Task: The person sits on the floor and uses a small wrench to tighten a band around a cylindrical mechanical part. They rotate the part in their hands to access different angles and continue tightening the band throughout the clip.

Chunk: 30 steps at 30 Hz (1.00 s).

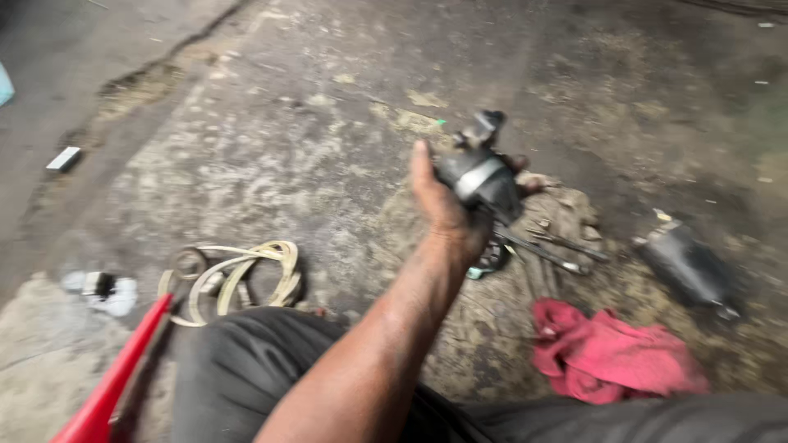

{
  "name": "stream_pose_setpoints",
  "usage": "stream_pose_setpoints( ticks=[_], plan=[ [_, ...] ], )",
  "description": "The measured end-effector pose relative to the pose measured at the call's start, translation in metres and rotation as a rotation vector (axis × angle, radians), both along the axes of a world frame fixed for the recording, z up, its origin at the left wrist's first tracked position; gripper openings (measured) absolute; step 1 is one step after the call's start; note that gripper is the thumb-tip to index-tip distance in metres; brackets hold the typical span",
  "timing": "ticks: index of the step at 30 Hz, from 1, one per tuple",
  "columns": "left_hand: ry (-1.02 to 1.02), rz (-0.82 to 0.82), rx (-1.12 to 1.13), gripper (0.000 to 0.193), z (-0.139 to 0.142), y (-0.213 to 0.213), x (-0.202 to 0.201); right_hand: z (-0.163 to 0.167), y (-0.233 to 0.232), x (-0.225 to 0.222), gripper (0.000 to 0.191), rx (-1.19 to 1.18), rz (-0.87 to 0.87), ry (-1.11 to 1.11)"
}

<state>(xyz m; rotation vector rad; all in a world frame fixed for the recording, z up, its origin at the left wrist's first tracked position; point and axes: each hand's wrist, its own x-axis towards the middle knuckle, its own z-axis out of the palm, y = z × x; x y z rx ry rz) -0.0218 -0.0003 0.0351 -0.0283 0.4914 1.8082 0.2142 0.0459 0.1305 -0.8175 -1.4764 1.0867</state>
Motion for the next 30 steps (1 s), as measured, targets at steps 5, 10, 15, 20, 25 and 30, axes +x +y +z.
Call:
stream_pose_setpoints(
  ticks=[5, 10, 15, 20, 25, 30],
  plan=[
    [0.065, 0.038, 0.073, 0.083, -0.002, 0.000, -0.004, 0.030, 0.002, 0.020, 0.067, -0.036, 0.343, -0.044],
    [0.088, 0.020, -0.153, 0.082, 0.013, -0.003, 0.005, -0.039, -0.013, -0.022, 0.064, -0.191, 0.844, -1.318],
    [0.022, -0.051, -0.180, 0.088, 0.017, -0.006, 0.009, -0.119, -0.034, -0.044, 0.047, 0.123, 0.884, -1.386],
    [0.014, -0.083, -0.084, 0.086, 0.010, -0.004, 0.010, -0.144, -0.038, -0.050, 0.037, 0.227, 0.889, -1.338],
    [0.011, -0.115, -0.072, 0.089, 0.017, -0.007, 0.010, -0.129, -0.038, -0.056, 0.023, 0.107, 1.089, -1.652],
    [0.038, -0.116, -0.136, 0.081, 0.027, -0.011, 0.013, -0.083, -0.012, -0.044, 0.039, -0.155, 0.871, -1.553]
  ],
)
